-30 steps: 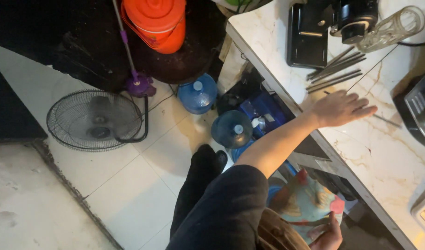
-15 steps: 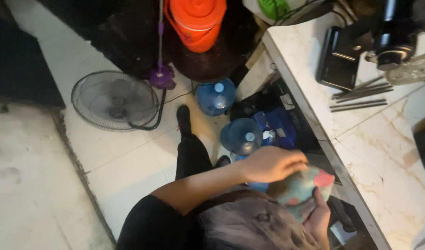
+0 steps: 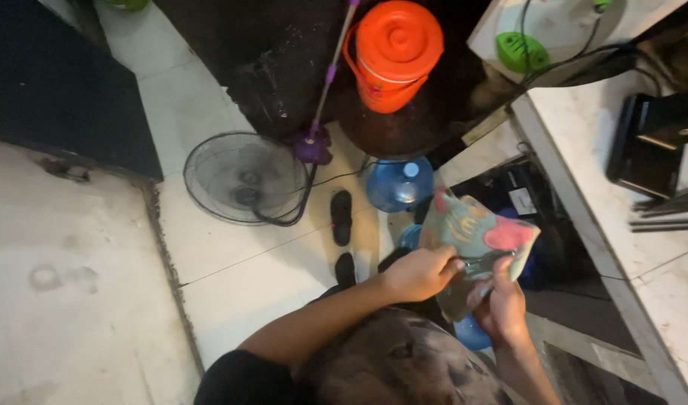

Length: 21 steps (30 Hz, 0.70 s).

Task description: Sweeping the floor and then wiping metal straws with a cleaning cloth.

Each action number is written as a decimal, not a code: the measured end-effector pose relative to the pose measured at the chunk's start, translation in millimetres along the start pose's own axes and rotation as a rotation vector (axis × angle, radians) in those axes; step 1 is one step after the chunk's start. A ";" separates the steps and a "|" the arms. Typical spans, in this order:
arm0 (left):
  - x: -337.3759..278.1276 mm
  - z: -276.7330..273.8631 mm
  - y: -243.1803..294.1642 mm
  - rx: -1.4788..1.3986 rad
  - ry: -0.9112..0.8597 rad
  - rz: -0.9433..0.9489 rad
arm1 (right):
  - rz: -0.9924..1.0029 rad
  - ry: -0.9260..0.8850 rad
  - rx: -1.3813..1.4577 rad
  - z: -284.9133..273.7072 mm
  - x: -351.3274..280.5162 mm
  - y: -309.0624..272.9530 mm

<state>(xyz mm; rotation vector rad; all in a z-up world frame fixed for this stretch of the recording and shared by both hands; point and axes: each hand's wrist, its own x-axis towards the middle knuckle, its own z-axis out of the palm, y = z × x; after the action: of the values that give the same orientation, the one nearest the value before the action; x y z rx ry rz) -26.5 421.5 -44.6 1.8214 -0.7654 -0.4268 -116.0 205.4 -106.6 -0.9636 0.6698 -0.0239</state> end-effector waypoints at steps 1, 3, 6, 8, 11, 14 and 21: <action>-5.6 -9.0 -2.6 -0.013 0.031 -0.028 | -0.003 0.081 -0.117 21.3 -3.4 -2.8; -13.4 -20.4 -11.6 -0.059 0.017 -0.065 | 0.001 0.089 -0.153 42.4 -8.0 2.2; -23.4 -36.5 -18.4 -0.218 -0.026 -0.125 | 0.032 0.060 -0.157 56.0 -5.4 8.9; -33.2 -41.2 -23.4 -0.331 -0.061 -0.152 | 0.065 0.028 -0.120 67.2 -6.8 11.8; -46.1 -33.3 -25.9 -0.298 0.034 -0.036 | 0.107 0.015 -0.100 66.7 -12.7 16.6; -35.6 -36.8 -26.6 -0.211 0.045 -0.059 | 0.030 -0.079 -0.047 59.2 -5.2 22.3; -25.9 23.6 -40.3 -0.074 -0.336 -0.083 | -0.198 0.134 0.040 103.3 -55.3 -19.5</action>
<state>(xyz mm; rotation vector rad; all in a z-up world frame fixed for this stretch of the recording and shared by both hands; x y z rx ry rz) -47.8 431.9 -92.4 1.7376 -0.8904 -0.8196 -99.6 288.4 -23.2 -0.9927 0.6925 -0.2781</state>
